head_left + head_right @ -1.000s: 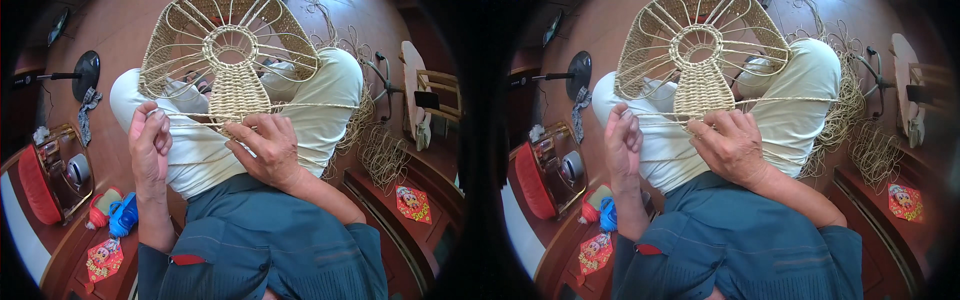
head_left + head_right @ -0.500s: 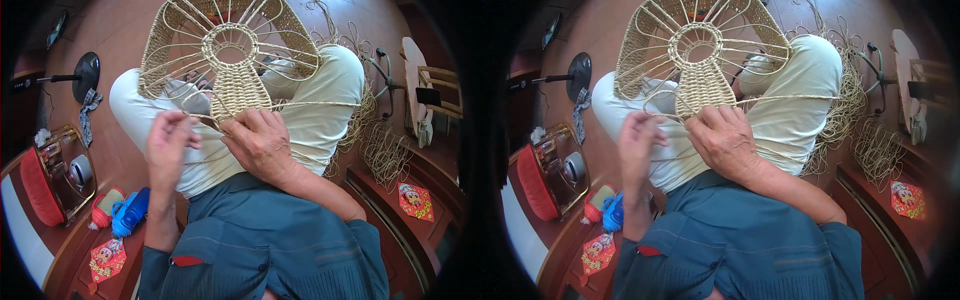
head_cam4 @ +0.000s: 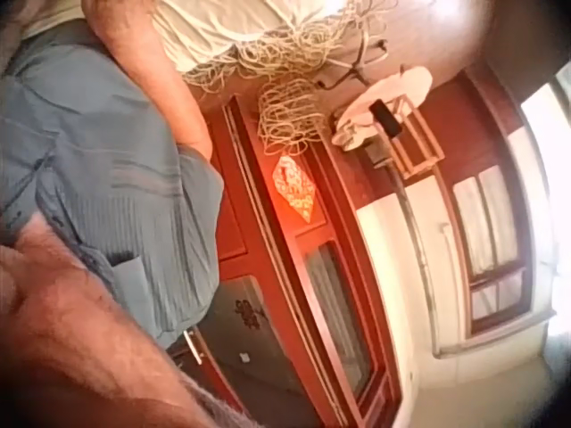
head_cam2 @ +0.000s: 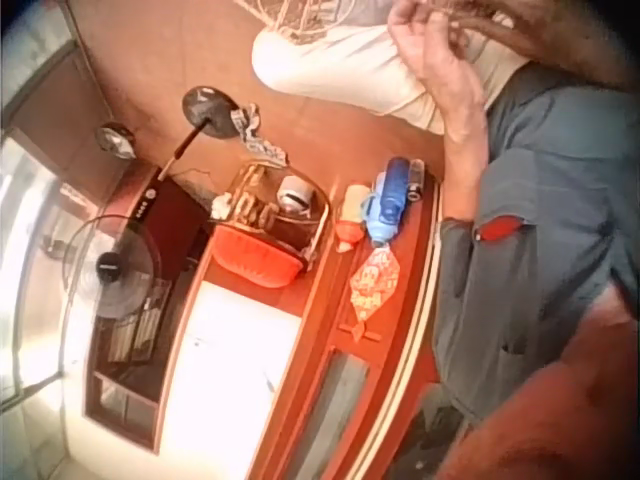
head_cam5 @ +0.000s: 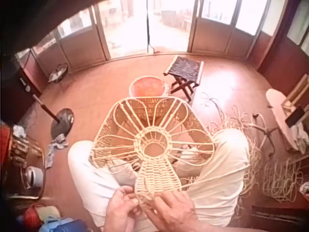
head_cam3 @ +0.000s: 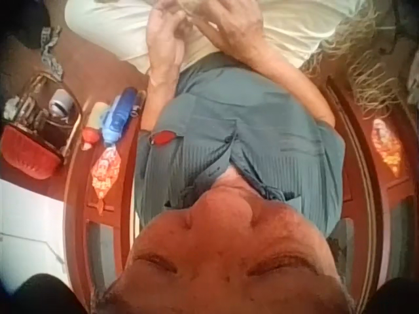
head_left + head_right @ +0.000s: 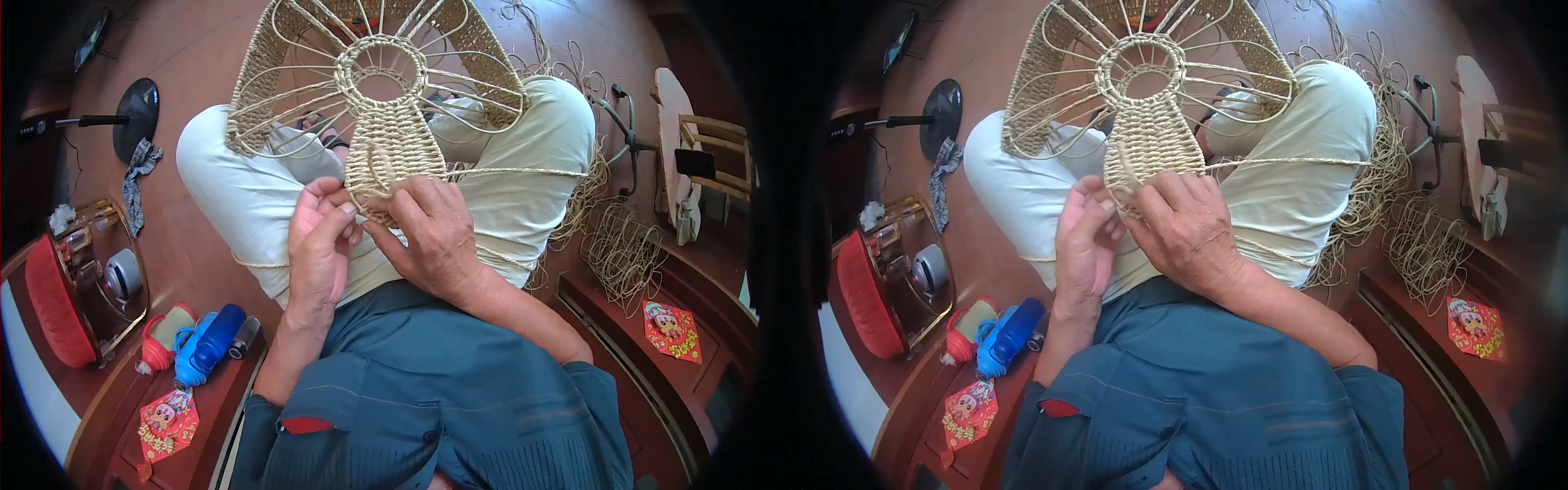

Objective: The recorder is weaving a decorative wicker or straw basket/object while sitting on the floor.

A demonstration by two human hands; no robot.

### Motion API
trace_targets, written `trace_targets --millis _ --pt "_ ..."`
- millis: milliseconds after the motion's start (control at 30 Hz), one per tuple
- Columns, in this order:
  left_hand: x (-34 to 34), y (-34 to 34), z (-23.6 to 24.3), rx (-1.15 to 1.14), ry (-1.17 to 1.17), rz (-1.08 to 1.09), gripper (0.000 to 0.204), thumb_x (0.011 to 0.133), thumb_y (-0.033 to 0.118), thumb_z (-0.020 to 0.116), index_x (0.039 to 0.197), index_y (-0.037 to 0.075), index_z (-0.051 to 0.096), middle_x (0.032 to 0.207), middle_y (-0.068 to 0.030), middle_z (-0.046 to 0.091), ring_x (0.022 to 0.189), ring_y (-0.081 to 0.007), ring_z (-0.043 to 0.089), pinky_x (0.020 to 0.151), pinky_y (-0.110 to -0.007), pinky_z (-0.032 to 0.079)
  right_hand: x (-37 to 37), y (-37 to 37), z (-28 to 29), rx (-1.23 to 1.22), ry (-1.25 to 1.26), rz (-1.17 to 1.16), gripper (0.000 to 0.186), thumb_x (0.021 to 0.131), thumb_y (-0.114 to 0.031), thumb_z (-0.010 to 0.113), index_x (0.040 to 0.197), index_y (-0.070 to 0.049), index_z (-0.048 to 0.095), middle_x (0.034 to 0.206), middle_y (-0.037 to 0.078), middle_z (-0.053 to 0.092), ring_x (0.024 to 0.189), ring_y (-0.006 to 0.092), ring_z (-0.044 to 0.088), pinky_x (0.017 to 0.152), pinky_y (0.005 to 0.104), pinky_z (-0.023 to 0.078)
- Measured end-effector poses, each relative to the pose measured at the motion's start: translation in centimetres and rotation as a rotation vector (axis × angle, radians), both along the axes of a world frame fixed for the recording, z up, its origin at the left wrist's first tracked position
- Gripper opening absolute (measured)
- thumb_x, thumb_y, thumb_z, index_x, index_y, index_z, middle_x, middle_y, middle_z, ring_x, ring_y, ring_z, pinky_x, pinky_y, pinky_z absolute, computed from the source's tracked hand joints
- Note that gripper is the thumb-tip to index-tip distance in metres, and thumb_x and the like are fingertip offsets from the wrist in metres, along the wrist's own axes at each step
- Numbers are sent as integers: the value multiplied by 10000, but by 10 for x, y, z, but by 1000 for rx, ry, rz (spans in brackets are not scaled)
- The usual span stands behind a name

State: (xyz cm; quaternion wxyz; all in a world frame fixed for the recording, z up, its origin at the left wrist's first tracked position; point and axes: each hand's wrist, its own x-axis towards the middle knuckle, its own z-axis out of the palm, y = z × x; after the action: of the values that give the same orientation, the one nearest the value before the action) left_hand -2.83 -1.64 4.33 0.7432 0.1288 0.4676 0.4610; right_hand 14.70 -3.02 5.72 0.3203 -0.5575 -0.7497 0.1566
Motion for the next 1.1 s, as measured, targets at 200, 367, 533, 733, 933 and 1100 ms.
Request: trace_targets --millis 200,367,533,733,933,1100 --pt "-24 9 12 -134 -431 21 300 981 80 595 1275 26 568 931 -43 575 682 -105 470 607 -273 407 1 1 -3 41 42 -5 257 856 -220 802 1055 -130 667 927 54 584 867 266 598 757 409 442" --pt "-90 11 43 -7 -260 139 268 1031 161 594 1261 29 627 843 -39 543 605 -102 426 542 -265 363 1 0 -5 47 63 -10 250 858 -214 799 1054 -130 669 924 51 579 855 263 591 762 410 445" --pt "-215 4 38 -8 163 325 231 1061 248 619 1162 51 684 665 25 468 527 -71 362 479 -260 281 1 -3 -10 62 75 -19 196 868 -197 775 1010 -122 663 910 48 554 841 253 583 760 407 441" --pt "-415 -6 33 -185 622 639 186 1056 277 655 940 134 681 549 77 433 425 -63 293 458 -265 251 1 -3 -15 82 101 -4 145 871 -178 754 922 -120 632 885 53 536 837 245 583 751 401 436" --pt "-329 26 47 431 2055 30 295 1051 224 664 1253 19 731 1114 -113 752 992 -199 695 897 -341 537 3 -3 -14 44 79 -6 256 811 -149 852 1021 -133 706 943 28 634 876 242 625 773 390 459" --pt "-101 19 60 1000 1732 -573 301 926 -8 689 1220 40 738 1143 -124 739 1069 -303 673 946 -378 531 0 -3 -11 34 78 -12 208 841 -178 798 1006 -136 678 936 42 591 865 254 606 776 401 454"
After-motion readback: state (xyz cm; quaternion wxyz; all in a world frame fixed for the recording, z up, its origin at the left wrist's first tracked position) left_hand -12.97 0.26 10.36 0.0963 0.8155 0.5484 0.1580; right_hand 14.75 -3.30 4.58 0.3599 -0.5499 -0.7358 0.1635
